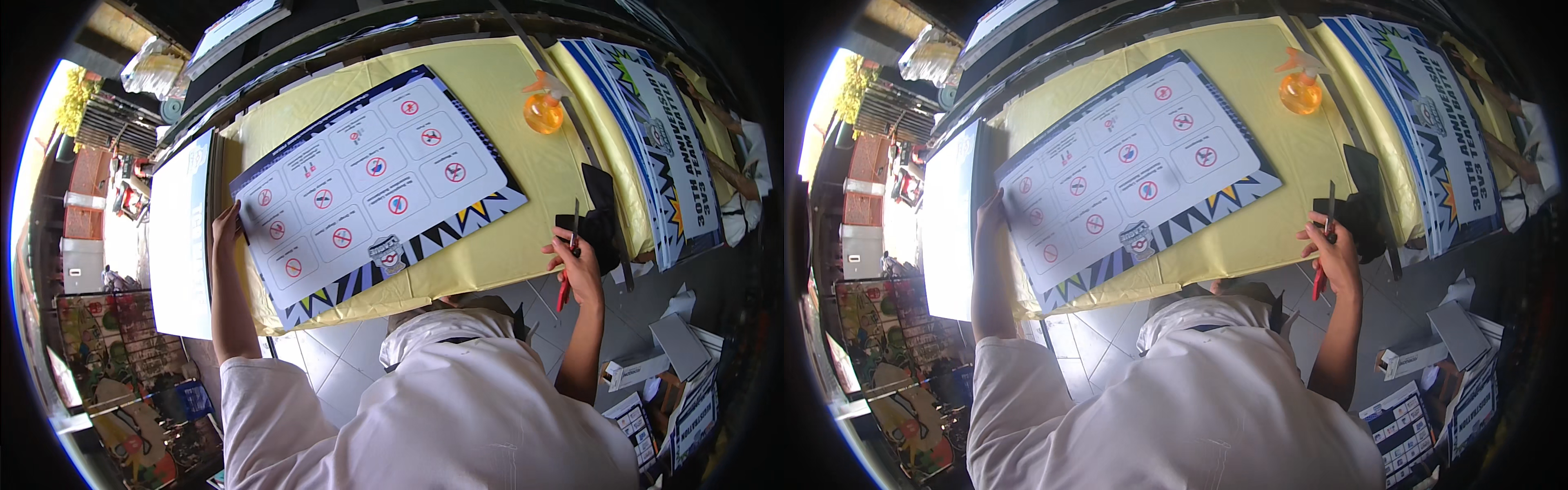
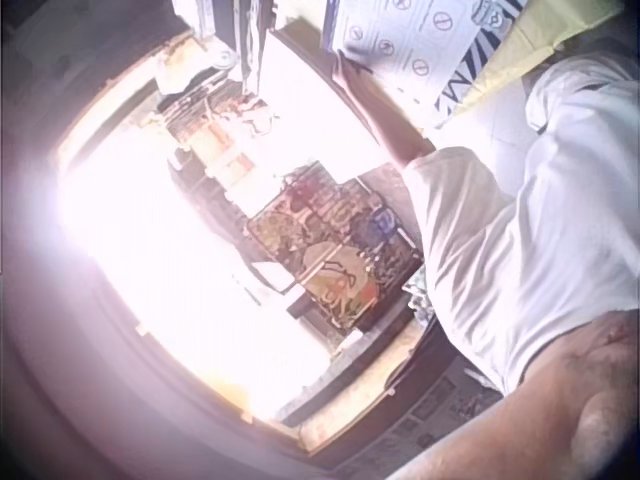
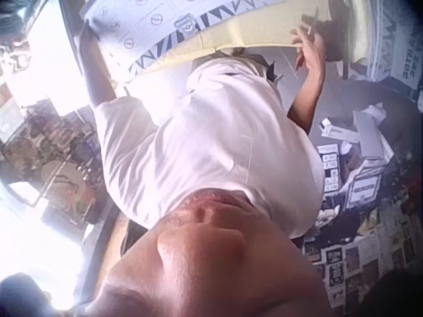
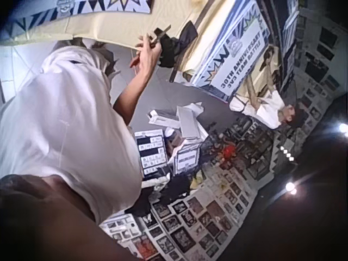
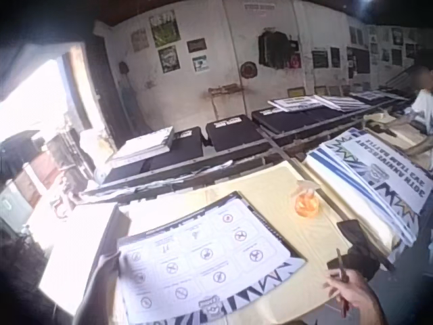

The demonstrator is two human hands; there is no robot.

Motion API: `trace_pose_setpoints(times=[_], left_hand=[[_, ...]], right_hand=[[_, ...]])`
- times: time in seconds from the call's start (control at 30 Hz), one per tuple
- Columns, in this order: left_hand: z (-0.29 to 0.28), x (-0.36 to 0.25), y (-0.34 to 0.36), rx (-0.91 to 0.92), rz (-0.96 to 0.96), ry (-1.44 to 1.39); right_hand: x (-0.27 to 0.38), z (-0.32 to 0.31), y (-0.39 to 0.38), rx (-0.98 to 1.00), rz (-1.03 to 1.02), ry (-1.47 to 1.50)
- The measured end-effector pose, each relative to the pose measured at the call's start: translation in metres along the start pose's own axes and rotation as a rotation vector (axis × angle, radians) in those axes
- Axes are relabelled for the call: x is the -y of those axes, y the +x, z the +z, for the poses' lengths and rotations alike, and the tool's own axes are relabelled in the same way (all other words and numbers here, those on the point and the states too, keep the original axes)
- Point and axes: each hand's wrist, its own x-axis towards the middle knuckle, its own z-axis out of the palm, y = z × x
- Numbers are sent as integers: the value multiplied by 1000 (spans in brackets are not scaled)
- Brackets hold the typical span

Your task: The person wipes a white rectangular board with a black cloth, then uses a red utility knife to trim black tape along its edges. They cut the tape on all four sides, remove the strips, and flip the board to repeat the trimming process on the other side.

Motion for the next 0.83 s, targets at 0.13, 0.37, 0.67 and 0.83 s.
trace_pose_setpoints(times=[0.13,0.37,0.67,0.83], left_hand=[[47,-9,-13,-197,134,77],[18,-4,-50,-485,310,87],[166,46,-217,-580,647,945],[193,94,-219,-541,412,1035]], right_hand=[[-8,-1,1,-54,68,10],[9,24,15,16,29,-123],[7,40,38,-120,-88,-211],[-10,39,61,-160,-173,-424]])
